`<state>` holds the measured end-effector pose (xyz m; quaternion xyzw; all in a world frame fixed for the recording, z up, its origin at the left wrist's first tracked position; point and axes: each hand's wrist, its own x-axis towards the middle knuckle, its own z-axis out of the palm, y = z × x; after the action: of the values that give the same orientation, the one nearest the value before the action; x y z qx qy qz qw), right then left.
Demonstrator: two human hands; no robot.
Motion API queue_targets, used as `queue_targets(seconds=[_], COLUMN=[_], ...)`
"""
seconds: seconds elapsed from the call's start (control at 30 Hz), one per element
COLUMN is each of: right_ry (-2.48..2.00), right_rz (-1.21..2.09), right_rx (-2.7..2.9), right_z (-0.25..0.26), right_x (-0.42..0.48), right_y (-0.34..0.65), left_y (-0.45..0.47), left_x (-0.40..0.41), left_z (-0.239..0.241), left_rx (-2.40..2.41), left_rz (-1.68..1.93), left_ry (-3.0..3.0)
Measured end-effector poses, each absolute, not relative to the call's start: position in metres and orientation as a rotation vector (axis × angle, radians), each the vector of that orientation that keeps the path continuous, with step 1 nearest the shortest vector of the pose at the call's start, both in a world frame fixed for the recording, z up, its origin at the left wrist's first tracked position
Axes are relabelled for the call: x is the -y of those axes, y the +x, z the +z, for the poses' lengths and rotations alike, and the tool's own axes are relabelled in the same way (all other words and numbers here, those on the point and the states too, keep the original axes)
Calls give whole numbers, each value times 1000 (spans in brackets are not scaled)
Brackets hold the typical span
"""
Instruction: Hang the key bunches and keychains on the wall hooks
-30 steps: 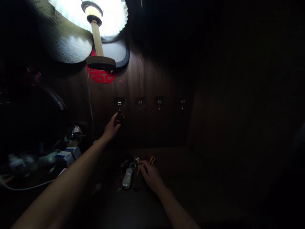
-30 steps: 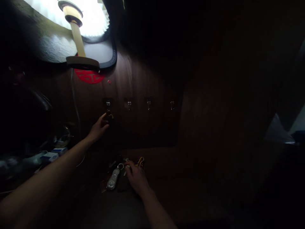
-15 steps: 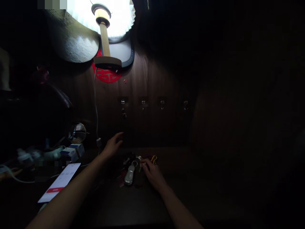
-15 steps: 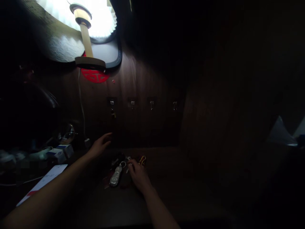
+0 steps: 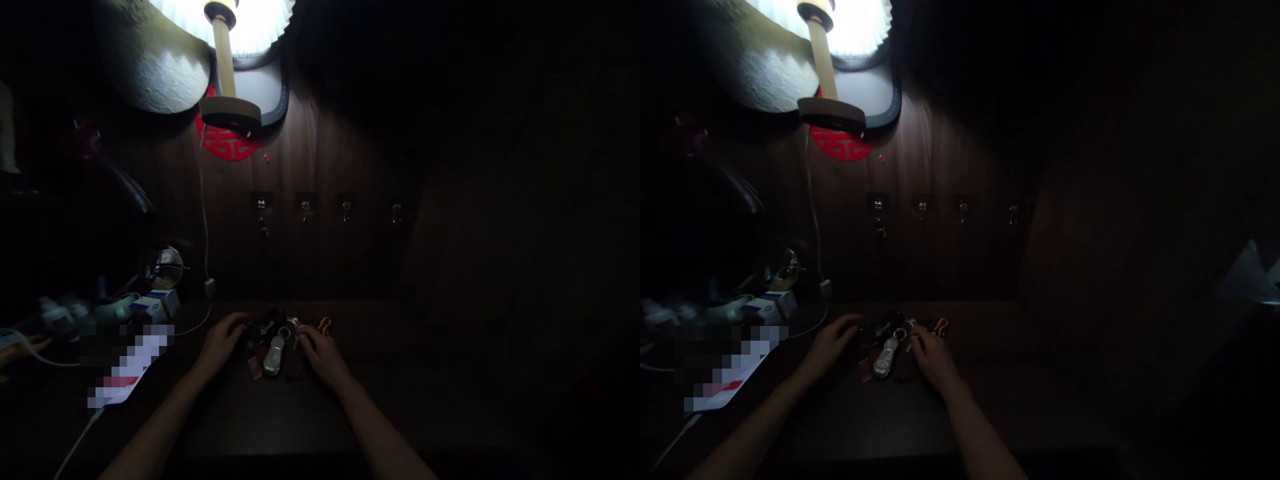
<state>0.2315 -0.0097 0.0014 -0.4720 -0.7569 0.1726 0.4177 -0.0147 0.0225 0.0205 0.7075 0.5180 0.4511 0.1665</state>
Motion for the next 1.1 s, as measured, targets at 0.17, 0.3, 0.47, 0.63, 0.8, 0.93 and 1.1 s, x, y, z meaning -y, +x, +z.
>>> queue_targets(seconds=[0.17,0.3,0.47,0.63,0.8,0.93,1.1], right_ry=[-1202,-1174,-1175,-1214,-1179,-1081,-971], right_rz=[406,370,360,359,278,102,8], right_rx=[1924,1926,1924,1941,1957,2054,2249], right_z=[2,-1,-1,-2,-7,-6,7], right_x=[9,7,8,8,6,12,24], right_y=[230,230,230,231,232,228,210], left_y=[-29,-42,-54,-55,-53,-51,-41], left_x=[-6,6,17,22,20,18,18], left_z=[6,2,0,3,6,4,-2], left_rx=[-1594,-1740,-1964,-1994,-1938,-1854,-1742], left_rz=[1337,1403,1577,1425,1344,1247,1039], left_ry=[2008,1934,1691,1621,1587,1668,2227])
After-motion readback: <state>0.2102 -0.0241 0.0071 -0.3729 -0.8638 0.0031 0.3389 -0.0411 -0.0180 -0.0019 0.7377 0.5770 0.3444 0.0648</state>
